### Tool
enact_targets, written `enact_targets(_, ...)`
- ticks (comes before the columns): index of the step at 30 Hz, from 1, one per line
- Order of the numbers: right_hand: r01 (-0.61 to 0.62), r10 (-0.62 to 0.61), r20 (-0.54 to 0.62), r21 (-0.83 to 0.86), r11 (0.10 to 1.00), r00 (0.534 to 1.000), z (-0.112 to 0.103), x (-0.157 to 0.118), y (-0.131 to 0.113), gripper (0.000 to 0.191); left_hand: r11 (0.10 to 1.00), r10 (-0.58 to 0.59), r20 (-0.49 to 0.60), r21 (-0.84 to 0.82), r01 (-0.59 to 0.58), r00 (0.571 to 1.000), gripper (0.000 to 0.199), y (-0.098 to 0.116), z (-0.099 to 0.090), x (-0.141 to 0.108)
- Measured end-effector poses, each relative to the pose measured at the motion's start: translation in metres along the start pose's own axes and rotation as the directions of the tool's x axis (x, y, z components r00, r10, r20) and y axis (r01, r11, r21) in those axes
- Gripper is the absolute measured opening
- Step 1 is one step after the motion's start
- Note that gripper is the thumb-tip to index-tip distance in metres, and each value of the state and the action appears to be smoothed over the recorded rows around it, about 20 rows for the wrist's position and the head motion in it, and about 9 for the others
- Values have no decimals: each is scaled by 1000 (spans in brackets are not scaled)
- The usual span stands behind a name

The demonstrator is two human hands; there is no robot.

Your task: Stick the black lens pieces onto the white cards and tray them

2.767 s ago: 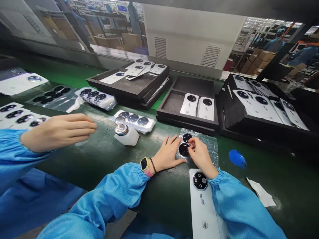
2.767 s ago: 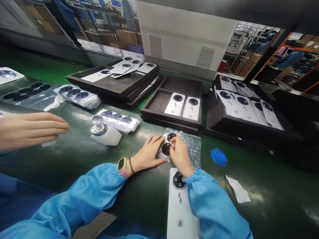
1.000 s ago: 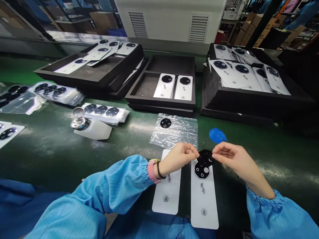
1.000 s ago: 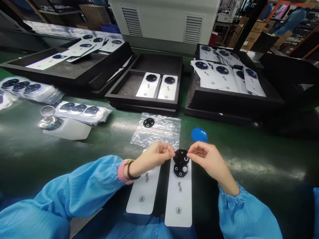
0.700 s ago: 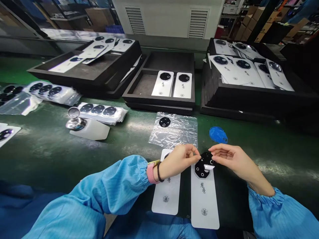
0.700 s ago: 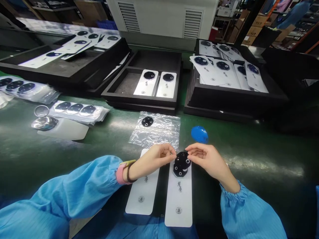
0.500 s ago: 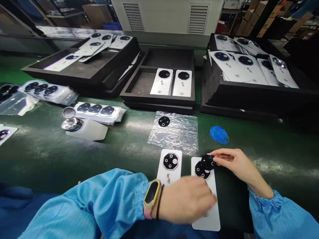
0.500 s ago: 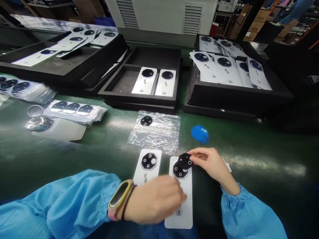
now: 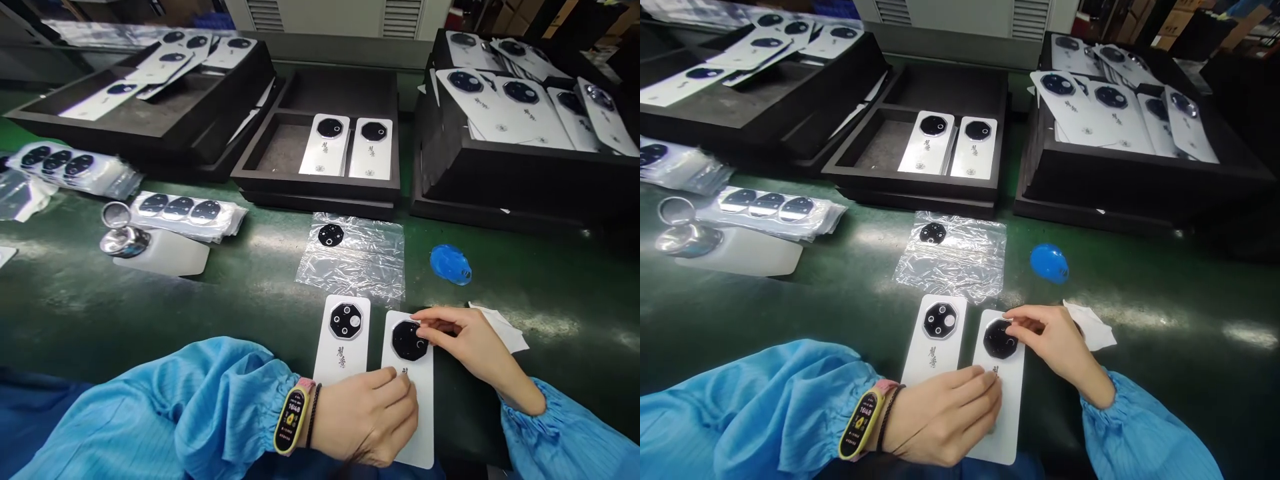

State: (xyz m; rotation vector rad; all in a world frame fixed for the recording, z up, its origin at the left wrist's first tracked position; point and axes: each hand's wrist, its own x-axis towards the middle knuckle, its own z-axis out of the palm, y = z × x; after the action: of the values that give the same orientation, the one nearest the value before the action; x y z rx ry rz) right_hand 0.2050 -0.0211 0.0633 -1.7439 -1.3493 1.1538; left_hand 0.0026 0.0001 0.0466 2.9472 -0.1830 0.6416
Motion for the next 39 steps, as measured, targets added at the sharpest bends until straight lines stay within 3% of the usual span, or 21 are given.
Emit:
enact_targets(4, 42, -42, 2, -15, 999, 999, -1, -1, 2, 15, 991, -49, 21, 122, 46, 999, 29, -1, -1, -2)
enact_targets(11, 79, -79, 1, -63, 995, 997, -2, 0, 2, 14, 977, -41, 84, 214, 22, 996, 30, 0, -4, -1)
enact_targets(39, 59, -60, 2, -153, 986, 998, 1, 0, 1, 18, 976, -16, 90, 218, -4, 996, 29, 1, -1, -3)
